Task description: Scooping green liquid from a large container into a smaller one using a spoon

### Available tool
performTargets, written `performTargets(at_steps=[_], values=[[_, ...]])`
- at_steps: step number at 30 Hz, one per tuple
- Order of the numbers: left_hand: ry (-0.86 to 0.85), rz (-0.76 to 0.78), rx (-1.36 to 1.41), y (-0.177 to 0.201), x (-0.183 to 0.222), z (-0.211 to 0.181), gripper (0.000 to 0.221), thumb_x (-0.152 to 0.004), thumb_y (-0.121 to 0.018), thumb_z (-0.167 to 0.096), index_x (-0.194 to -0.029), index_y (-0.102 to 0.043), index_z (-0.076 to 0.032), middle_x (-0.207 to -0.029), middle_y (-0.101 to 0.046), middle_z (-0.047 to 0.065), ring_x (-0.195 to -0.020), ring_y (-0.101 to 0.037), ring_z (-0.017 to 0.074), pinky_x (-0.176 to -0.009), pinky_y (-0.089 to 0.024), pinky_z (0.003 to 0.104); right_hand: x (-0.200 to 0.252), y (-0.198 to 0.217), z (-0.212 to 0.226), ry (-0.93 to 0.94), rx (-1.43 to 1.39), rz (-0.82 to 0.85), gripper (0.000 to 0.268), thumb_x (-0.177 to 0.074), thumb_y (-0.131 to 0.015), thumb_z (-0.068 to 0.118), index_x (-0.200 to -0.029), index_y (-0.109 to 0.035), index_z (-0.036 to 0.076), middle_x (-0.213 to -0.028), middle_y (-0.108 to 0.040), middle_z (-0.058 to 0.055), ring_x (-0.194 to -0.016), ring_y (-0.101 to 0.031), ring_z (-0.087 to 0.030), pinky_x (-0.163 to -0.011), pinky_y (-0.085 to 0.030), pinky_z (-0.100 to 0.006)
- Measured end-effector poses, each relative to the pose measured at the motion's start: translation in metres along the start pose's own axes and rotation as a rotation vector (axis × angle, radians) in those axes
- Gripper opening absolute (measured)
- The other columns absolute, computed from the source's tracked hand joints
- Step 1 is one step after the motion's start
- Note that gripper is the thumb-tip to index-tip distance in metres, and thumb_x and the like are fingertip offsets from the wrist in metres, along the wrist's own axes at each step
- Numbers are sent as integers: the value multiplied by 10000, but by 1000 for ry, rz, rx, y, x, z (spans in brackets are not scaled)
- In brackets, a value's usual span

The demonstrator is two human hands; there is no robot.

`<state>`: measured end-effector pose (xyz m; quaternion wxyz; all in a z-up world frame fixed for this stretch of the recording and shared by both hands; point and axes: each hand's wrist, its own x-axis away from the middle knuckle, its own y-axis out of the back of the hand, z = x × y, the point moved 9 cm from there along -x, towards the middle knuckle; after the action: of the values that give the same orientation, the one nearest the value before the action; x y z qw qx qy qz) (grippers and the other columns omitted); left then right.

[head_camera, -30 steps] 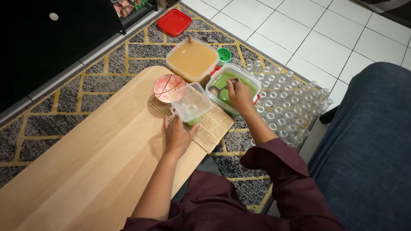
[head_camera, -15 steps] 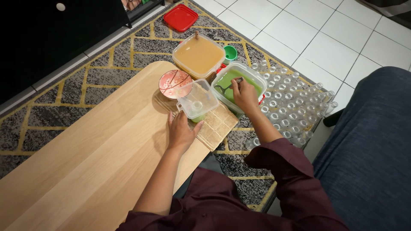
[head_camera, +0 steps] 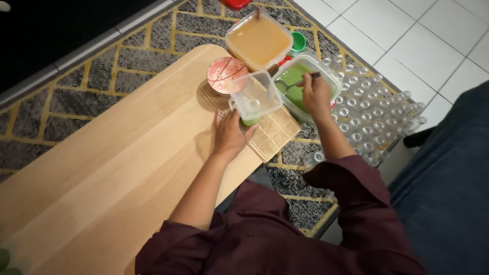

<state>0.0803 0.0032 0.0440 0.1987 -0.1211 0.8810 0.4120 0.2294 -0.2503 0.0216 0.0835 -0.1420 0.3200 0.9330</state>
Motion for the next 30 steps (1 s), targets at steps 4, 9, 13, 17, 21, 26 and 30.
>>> performTargets(at_steps=[4, 9, 13, 17, 21, 26, 30], values=[[17, 29, 7, 1, 1, 2, 542, -717, -798, -414, -1046, -576, -44, -963, -647, 146, -1003, -638, 330, -1119, -261, 605, -4, 2, -4, -56, -70, 10, 222, -1030, -478, 283, -1008, -626, 119, -772, -733, -4, -706, -688, -192, -709, -515, -313], [-4, 29, -37, -6, 4, 8, 554, -716, -799, -415, -1062, -574, -45, -941, -643, 140, -977, -646, 318, -1127, -269, 591, -12, 8, -9, -185, -101, 21, 225, -979, -504, 316, -986, -648, 143, -739, -730, -30, -683, -708, -165, -704, -523, -275], [-17, 19, -27, -7, 3, 10, 551, -728, -793, -408, -1069, -570, -38, -941, -642, 149, -980, -645, 324, -1124, -266, 599, -25, 18, -6, -205, -122, 24, 205, -968, -506, 294, -977, -663, 162, -727, -728, -10, -653, -700, -133, -677, -521, -243], [3, 39, -24, -12, 6, 14, 576, -727, -786, -425, -1095, -558, -47, -963, -637, 144, -993, -640, 320, -1124, -270, 598, -29, 40, 28, -120, -170, 41, 207, -984, -487, 228, -999, -642, 91, -747, -719, -58, -637, -658, -143, -643, -467, -231], [11, 39, -31, -17, 7, 19, 610, -742, -772, -457, -1133, -551, -44, -985, -637, 138, -1011, -641, 307, -1126, -266, 603, -41, 62, 59, -10, -239, 45, 173, -1008, -502, 194, -1025, -625, 73, -753, -698, -88, -629, -614, -166, -622, -429, -239], [11, 38, -22, -21, 7, 23, 631, -741, -776, -446, -1168, -549, -41, -1017, -637, 130, -1035, -639, 301, -1129, -266, 599, -35, 90, 120, 70, -260, 75, 168, -1028, -516, 156, -1014, -645, 51, -738, -680, -112, -612, -615, -157, -608, -424, -210], [11, 39, -14, -15, 7, 17, 649, -736, -766, -448, -1189, -553, -35, -1029, -644, 148, -1044, -638, 315, -1128, -262, 608, -29, 96, 161, 152, -298, 125, 151, -1009, -540, 138, -982, -650, 38, -716, -663, -116, -598, -613, -137, -624, -447, -204]])
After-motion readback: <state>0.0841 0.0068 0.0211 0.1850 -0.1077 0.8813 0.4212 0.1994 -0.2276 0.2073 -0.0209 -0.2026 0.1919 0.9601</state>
